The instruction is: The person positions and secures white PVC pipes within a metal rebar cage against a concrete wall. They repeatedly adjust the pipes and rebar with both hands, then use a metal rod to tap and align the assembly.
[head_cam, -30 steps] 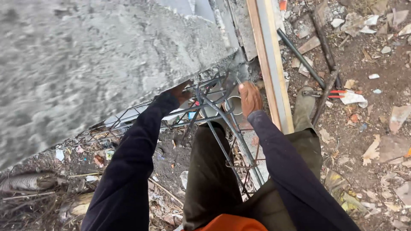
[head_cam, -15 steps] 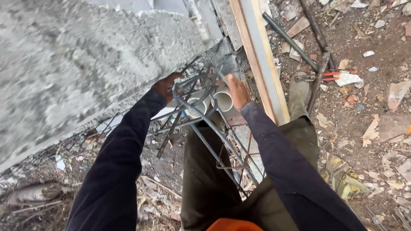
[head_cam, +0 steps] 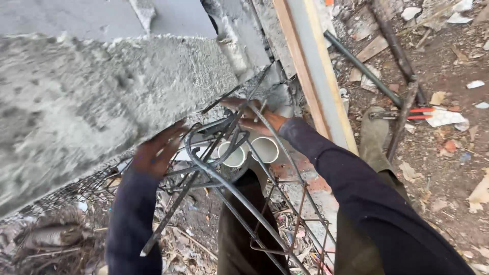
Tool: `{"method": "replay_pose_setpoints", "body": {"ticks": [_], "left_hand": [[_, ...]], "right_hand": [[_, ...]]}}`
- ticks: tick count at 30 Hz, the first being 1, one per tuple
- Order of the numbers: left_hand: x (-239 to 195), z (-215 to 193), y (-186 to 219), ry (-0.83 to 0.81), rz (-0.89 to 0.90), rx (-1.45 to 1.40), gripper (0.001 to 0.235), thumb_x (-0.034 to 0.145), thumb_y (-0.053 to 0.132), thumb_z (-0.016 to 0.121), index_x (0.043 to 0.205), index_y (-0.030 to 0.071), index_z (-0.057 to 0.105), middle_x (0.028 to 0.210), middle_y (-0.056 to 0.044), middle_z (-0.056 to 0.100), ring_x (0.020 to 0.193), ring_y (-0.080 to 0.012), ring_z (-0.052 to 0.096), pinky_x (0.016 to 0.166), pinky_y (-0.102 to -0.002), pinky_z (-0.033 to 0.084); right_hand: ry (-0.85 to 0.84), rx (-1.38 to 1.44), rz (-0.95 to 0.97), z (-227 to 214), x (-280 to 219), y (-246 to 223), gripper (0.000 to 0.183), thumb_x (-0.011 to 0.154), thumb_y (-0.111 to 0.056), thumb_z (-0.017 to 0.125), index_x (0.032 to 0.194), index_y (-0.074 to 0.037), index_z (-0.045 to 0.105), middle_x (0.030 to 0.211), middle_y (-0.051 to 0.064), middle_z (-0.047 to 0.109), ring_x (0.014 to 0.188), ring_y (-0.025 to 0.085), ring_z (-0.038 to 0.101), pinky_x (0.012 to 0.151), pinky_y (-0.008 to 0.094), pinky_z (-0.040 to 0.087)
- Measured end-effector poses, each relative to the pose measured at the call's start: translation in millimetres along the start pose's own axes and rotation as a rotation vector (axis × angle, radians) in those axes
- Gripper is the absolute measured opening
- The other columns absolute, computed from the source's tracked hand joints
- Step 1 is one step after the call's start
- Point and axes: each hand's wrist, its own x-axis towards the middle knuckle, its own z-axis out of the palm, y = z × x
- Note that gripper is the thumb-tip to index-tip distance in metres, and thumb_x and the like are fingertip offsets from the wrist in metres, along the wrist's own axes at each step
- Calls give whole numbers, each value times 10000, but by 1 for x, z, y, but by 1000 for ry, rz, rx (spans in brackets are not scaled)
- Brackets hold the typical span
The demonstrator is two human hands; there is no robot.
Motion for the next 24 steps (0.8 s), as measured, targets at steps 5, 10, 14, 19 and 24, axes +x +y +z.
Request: {"method": "replay_pose_setpoints", "body": {"ticks": [5, 10, 14, 19, 24], "left_hand": [[-142, 81, 23, 787, -60, 398, 217, 1043, 74, 523, 954, -19, 697, 896, -105, 723, 697, -206, 693, 609, -413, 537], [-121, 184, -14, 498, 311, 386, 229, 1087, 125, 522, 1040, -34, 681, 1069, -245, 726, 896, -260, 747, 662, -273, 625], [-60, 228, -66, 421, 339, -234, 496, 1128, 132, 395, 1609, 16, 363, 1488, -282, 547, 1207, -273, 660, 879, -285, 618], [-6, 231, -77, 536, 159, -540, 586, 1069, 78, 561, 1610, -4, 351, 1388, -154, 560, 985, -158, 547, 818, -261, 490], [8, 213, -27, 704, 109, -577, 503, 1007, 22, 536, 1501, 76, 456, 1357, -130, 623, 813, -146, 610, 632, -281, 544]], "right_hand": [[250, -333, -719, 30, 54, -9, 601, 947, -295, 721, 1486, -127, 514, 1402, 120, 576, 1323, 332, 553, 1152, 510, 424], [77, -15, -630, 30, 49, -14, 684, 859, -279, 813, 1440, -94, 502, 1428, 143, 553, 1327, 338, 548, 1146, 493, 431], [-1, 42, -543, 15, 39, -33, 518, 872, -171, 784, 1344, -118, 577, 1399, 114, 598, 1341, 314, 571, 1135, 453, 505], [-12, -93, -582, 4, 31, -38, 563, 815, 45, 644, 1353, -103, 572, 1365, 132, 607, 1292, 308, 572, 1111, 468, 468], [56, -66, -556, 13, 29, -22, 455, 890, -2, 643, 1324, -122, 584, 1284, 123, 657, 1214, 268, 622, 1024, 430, 499]]}}
